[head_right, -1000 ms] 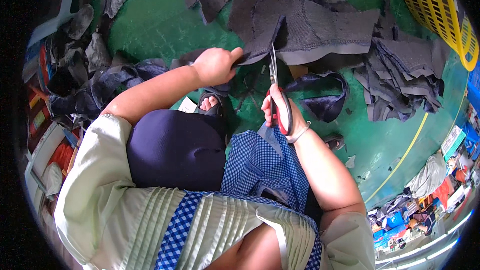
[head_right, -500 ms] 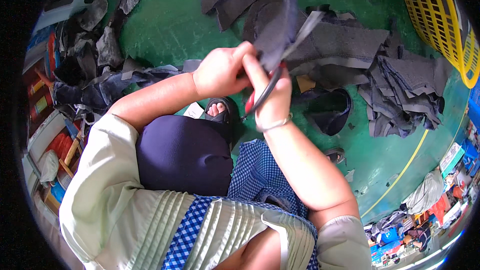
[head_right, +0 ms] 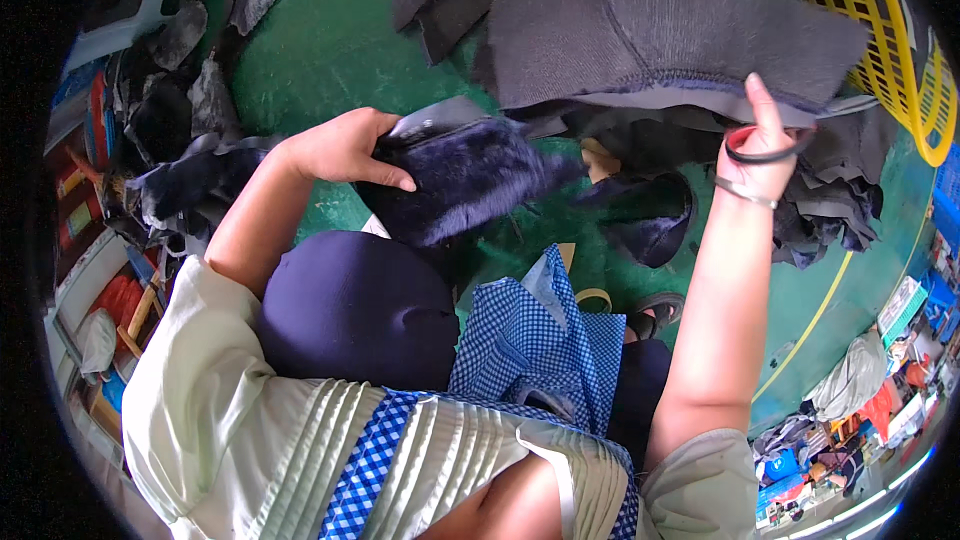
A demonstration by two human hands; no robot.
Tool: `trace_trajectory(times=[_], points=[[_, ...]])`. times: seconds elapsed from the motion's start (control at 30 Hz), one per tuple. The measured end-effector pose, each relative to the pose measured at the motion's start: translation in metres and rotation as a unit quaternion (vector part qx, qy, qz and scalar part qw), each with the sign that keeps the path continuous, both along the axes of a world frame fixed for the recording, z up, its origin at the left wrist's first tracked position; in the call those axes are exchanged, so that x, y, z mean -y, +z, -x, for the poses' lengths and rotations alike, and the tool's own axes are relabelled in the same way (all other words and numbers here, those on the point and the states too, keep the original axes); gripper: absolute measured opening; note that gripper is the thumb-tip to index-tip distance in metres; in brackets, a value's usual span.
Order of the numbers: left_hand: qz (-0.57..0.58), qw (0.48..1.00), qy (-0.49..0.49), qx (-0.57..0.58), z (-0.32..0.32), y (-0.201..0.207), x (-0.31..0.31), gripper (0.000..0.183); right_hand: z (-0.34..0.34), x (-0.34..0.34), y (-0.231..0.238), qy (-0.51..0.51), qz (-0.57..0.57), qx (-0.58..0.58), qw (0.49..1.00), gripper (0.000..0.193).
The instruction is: Cutting out shoe components from a large sheet of material using scissors and applying tape.
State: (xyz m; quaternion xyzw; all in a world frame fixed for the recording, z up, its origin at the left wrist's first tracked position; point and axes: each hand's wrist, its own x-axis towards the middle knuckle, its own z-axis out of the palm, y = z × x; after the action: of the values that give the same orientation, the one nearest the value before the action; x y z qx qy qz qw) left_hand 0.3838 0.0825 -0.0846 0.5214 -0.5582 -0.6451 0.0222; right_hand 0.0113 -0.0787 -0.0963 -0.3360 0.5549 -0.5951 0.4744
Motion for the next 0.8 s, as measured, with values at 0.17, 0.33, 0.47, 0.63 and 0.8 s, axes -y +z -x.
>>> trace_trajectory(times=[0.17,0.33,0.47,0.63,0.8], points=[[0.006,0.999,-0.021,-0.041,0.025,0.012,0.031,0.04,0.061,-0.039,-0.074,-0.019,-0.266,0.053,0.962,0.051],[0.152,0.982,-0.11,0.029,0.012,0.024,0.032,0.036,0.045,-0.057,-0.058,0.032,-0.183,0.116,0.976,0.051],[0.158,0.985,0.016,-0.07,-0.018,0.066,0.033,0.031,0.04,-0.023,-0.002,0.068,-0.157,0.2,0.965,0.035],[0.136,0.984,-0.084,0.079,0.036,0.011,0.051,0.044,0.071,-0.005,-0.045,-0.038,-0.217,-0.123,0.968,0.028],[0.12,0.978,-0.066,0.158,0.051,-0.06,0.032,0.052,0.039,-0.073,-0.025,0.15,-0.224,-0.161,0.949,0.041]])
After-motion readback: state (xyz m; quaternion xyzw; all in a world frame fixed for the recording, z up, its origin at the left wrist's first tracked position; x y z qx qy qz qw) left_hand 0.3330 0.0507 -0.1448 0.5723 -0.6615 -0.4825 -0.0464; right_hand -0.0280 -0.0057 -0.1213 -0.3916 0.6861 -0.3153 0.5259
